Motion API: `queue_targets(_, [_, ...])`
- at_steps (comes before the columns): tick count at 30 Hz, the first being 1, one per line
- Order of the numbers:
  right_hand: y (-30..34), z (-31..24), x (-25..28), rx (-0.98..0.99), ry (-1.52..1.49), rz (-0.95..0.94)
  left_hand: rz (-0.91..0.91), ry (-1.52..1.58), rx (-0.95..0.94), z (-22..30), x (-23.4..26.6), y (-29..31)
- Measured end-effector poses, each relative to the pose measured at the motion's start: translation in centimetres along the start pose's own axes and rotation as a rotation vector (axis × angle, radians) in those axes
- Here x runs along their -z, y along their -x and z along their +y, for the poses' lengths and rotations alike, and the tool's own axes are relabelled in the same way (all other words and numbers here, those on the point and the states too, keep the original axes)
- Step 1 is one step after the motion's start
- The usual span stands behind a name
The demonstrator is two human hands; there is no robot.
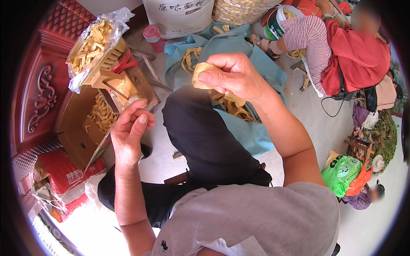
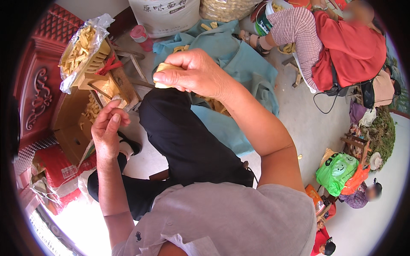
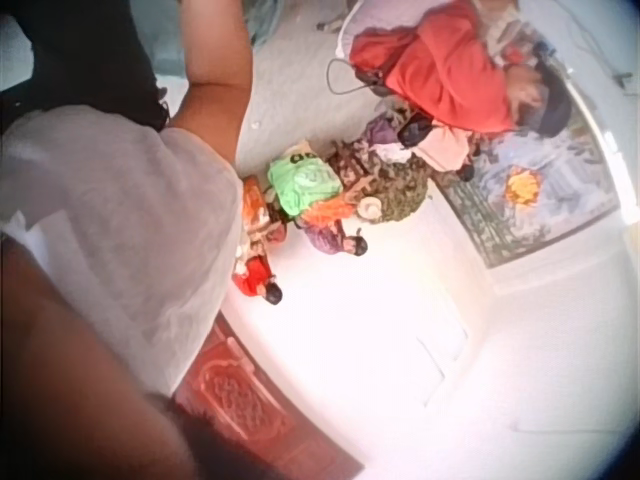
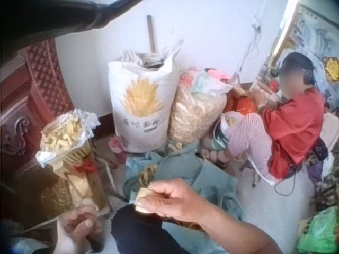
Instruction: The person is tying strips of corn husks into bundles by hand using a wooden tool to assist with forming knots.
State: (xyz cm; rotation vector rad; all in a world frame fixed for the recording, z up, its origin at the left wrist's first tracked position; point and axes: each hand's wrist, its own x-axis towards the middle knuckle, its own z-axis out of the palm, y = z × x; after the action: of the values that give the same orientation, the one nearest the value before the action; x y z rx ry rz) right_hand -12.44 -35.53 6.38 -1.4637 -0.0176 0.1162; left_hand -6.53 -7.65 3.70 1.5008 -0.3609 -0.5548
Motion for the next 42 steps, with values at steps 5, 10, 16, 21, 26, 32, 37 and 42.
queue_targets(5, [-1.3, -2.9, -1.4, 0.170, -0.302, 0.022, -0.050, 0.007, 0.004, 2.0, -3.9, -1.1])
queue_targets(10, [-2.5, -3.0, -3.5, 0.170, -0.482, 0.045, -0.162, -0.186, -0.030, 1.4, -8.7, -2.5])
queue_targets(16, [-1.9, -1.5, -2.6, 0.236, -0.257, 0.368, -0.062, -0.815, -0.154, 1.1, -11.3, -3.3])
queue_targets(21, [0.1, -0.3, -0.1, 0.062, 0.009, 0.357, -0.126, -0.608, -0.079, 1.6, -10.8, -3.0])
queue_targets(26, [4.5, 5.0, 0.9, -0.067, 0.150, 0.089, -0.082, -0.043, 0.130, 1.3, -9.8, -3.1])
queue_targets(32, [8.0, 8.7, -0.9, 0.150, 0.798, 0.277, -0.063, -0.196, 0.078, 1.1, -9.7, -3.3])
queue_targets(37, [7.8, 6.0, -1.4, 0.315, 0.793, 0.530, -0.014, -0.024, 0.160, 1.6, -9.8, -3.3])
queue_targets(42, [7.7, 4.4, 0.2, 0.233, 0.584, 0.565, -0.043, 0.175, 0.236, 1.6, -9.4, -3.0])
